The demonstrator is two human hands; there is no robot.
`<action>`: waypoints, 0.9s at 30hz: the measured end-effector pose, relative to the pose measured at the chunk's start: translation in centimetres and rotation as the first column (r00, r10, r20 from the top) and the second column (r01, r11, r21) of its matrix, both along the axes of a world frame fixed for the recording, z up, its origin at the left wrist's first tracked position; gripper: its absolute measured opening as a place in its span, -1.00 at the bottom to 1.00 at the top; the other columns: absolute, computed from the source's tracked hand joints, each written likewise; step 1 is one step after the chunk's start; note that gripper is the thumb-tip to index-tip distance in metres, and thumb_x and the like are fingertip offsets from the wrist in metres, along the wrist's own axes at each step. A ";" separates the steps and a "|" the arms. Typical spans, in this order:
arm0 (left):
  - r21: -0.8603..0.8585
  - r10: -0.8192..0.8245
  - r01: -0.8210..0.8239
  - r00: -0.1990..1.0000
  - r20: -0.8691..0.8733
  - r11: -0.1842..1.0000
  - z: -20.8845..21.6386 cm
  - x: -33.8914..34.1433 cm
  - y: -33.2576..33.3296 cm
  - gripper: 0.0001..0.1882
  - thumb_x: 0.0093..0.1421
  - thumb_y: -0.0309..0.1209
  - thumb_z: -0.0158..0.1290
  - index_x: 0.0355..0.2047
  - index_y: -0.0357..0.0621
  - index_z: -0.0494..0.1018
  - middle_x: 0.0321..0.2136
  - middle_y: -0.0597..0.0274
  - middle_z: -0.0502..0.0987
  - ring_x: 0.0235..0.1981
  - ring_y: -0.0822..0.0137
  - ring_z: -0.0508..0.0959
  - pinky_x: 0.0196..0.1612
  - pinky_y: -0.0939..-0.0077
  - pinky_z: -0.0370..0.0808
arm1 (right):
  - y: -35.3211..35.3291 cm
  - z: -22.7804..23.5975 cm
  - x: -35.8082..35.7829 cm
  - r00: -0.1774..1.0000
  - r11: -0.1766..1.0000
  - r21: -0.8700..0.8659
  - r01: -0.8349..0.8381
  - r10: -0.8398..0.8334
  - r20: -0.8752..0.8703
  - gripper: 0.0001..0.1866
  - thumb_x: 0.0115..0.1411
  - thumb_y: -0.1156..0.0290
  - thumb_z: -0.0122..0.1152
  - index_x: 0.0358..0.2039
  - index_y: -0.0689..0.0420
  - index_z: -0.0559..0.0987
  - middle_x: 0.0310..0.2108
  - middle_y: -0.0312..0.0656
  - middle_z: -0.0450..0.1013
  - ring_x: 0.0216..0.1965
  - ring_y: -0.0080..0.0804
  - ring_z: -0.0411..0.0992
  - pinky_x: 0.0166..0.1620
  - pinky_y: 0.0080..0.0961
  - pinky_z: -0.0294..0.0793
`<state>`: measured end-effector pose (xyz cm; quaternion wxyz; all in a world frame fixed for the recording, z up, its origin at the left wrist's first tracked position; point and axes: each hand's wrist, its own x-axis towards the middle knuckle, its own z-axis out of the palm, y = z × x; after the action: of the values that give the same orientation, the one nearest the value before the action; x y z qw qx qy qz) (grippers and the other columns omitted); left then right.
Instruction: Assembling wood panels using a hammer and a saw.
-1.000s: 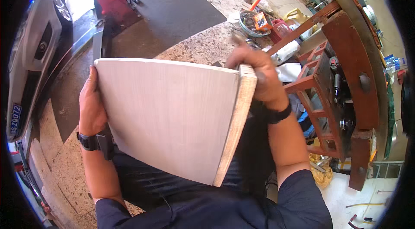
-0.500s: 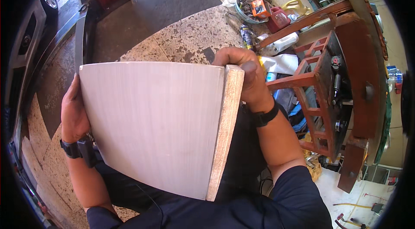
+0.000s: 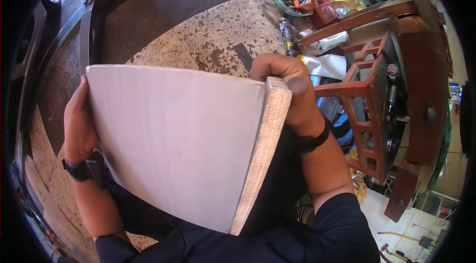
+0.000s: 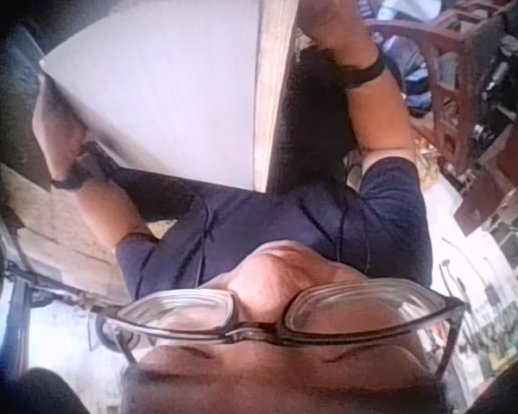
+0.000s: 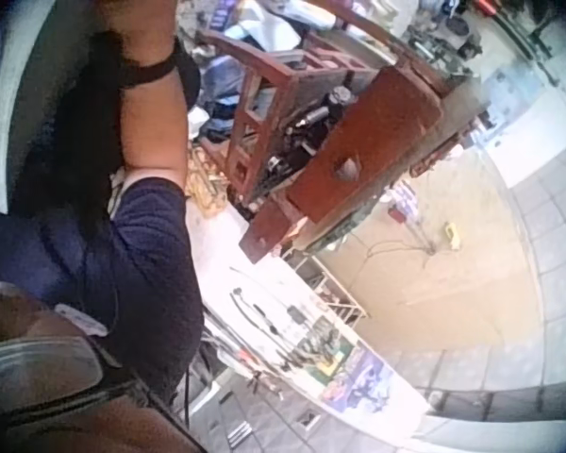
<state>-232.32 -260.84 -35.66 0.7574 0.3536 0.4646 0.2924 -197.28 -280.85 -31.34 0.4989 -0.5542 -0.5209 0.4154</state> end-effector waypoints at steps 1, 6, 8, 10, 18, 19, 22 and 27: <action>-0.006 0.000 0.000 1.000 -0.003 1.000 0.1 0.1 0.1 -0.60 0.47 -0.16 -0.08 0.06 -0.20 0.51 -0.03 0.23 0.60 -0.03 0.36 0.55 0.15 0.45 0.41 | 0.0 -0.3 0.1 0.995 0.999 0.050 0.002 0.003 -0.097 -0.11 0.08 -0.58 0.04 -0.49 0.20 0.52 -0.55 -0.38 0.39 -0.44 -0.64 0.33 -0.38 -0.63 0.27; -0.034 0.006 -0.006 1.000 -0.001 0.999 0.2 0.6 0.4 -0.59 0.46 -0.14 -0.06 0.06 -0.21 0.52 -0.03 0.23 0.61 -0.04 0.35 0.55 0.14 0.46 0.41 | 0.0 -1.5 0.9 0.997 0.999 0.040 0.025 -0.022 -0.069 -0.08 0.07 -0.61 -0.01 -0.48 0.20 0.53 -0.53 -0.39 0.40 -0.44 -0.65 0.33 -0.37 -0.65 0.27; -0.017 0.027 -0.028 0.999 -0.040 0.999 0.1 0.7 0.4 -0.58 0.46 -0.14 -0.06 0.06 -0.22 0.52 -0.03 0.23 0.60 -0.04 0.36 0.56 0.14 0.47 0.41 | 0.1 -1.8 1.0 0.998 0.999 0.014 0.036 -0.035 -0.044 -0.07 0.08 -0.62 -0.03 -0.48 0.20 0.53 -0.53 -0.39 0.40 -0.44 -0.66 0.33 -0.37 -0.65 0.26; -0.006 0.049 -0.050 0.996 -0.073 0.999 0.1 0.9 0.3 -0.58 0.45 -0.14 -0.05 0.07 -0.22 0.52 -0.03 0.22 0.60 -0.05 0.36 0.56 0.13 0.47 0.41 | 0.2 -1.9 1.1 0.997 0.997 0.075 0.005 0.000 -0.074 -0.07 0.07 -0.63 -0.05 -0.48 0.20 0.52 -0.53 -0.39 0.40 -0.44 -0.66 0.33 -0.38 -0.66 0.26; 0.153 0.033 -0.001 0.979 -0.201 0.988 0.4 1.8 -0.3 -0.53 0.44 -0.06 -0.03 0.05 -0.21 0.52 -0.09 0.23 0.60 -0.10 0.41 0.55 0.08 0.52 0.42 | 0.1 -1.2 1.4 0.999 0.999 -0.029 0.036 -0.037 -0.037 -0.03 0.07 -0.67 -0.14 -0.49 0.20 0.51 -0.54 -0.38 0.41 -0.44 -0.66 0.35 -0.38 -0.64 0.30; 0.138 0.053 -0.025 0.979 -0.196 0.990 0.4 1.8 -0.2 -0.53 0.44 -0.06 -0.03 0.05 -0.21 0.52 -0.09 0.23 0.60 -0.10 0.41 0.55 0.08 0.52 0.42 | 0.1 -1.3 1.4 0.999 0.998 -0.030 0.046 -0.047 -0.027 0.00 0.07 -0.68 -0.19 -0.49 0.20 0.51 -0.54 -0.38 0.41 -0.43 -0.65 0.36 -0.38 -0.64 0.31; 0.080 0.032 -0.019 0.986 -0.164 0.997 0.6 1.7 -0.1 -0.53 0.43 -0.05 -0.03 0.06 -0.21 0.52 -0.12 0.23 0.61 -0.12 0.43 0.56 0.05 0.51 0.45 | 0.4 -1.7 1.5 0.990 0.991 0.001 0.136 -0.136 0.029 0.04 0.09 -0.69 -0.30 -0.47 0.22 0.53 -0.54 -0.37 0.42 -0.43 -0.63 0.38 -0.37 -0.62 0.32; 0.099 -0.037 0.057 0.980 -0.193 0.993 0.5 1.3 0.4 -0.51 0.42 -0.05 -0.01 0.06 -0.23 0.52 -0.11 0.16 0.62 -0.14 0.43 0.60 0.01 0.52 0.49 | 0.4 -2.2 1.9 0.984 0.991 -0.018 0.136 -0.133 0.116 0.05 0.16 -0.65 -0.39 -0.36 0.26 0.56 -0.47 -0.32 0.47 -0.37 -0.59 0.40 -0.29 -0.60 0.37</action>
<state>-231.03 -260.46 -35.15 0.6965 0.4298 0.5109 0.2630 -195.34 -280.45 -33.54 0.4878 -0.6175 -0.5047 0.3551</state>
